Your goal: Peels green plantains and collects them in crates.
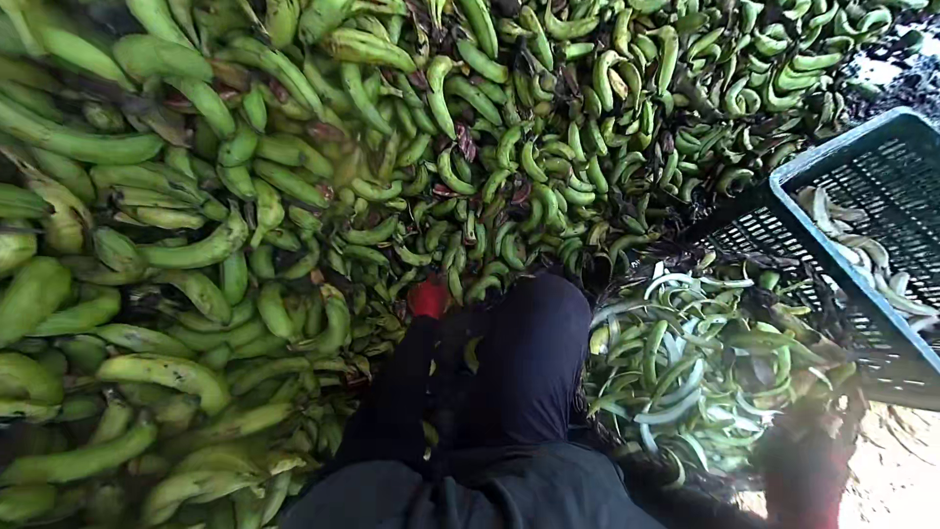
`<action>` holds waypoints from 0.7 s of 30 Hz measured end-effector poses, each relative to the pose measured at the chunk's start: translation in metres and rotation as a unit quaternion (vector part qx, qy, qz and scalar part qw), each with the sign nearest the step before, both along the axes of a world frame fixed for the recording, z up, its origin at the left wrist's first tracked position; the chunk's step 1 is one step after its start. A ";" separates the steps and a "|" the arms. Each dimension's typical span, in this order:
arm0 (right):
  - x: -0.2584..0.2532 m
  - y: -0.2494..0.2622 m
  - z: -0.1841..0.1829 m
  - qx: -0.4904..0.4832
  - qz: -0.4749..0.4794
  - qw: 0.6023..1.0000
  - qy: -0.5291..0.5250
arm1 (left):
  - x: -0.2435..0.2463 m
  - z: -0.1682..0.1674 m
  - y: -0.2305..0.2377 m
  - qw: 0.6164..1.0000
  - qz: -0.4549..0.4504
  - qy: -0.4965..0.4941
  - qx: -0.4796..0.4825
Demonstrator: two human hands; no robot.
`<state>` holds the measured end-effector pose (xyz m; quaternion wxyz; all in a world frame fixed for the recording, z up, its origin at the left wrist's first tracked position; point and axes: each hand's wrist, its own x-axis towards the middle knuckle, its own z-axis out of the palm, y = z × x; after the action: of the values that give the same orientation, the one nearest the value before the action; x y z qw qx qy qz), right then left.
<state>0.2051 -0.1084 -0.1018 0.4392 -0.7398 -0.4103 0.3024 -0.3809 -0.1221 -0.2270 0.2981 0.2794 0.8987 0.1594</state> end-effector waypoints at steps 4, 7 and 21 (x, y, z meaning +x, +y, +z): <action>0.000 -0.013 -0.007 -0.066 -0.009 0.996 -0.053 | -0.009 -0.035 -0.019 0.996 0.019 0.052 -0.064; 0.001 -0.024 -0.010 -0.117 -0.012 0.991 -0.068 | 0.014 -0.045 0.003 0.992 -0.075 0.033 -0.099; -0.022 -0.059 -0.005 -0.154 0.002 0.988 -0.023 | 0.058 -0.072 0.054 0.960 -0.177 0.104 -0.189</action>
<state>0.1828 -0.1676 -0.1070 0.3098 -0.8046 -0.3706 0.3453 -0.3227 -0.0681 -0.2987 0.2736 0.3876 0.8748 -0.0982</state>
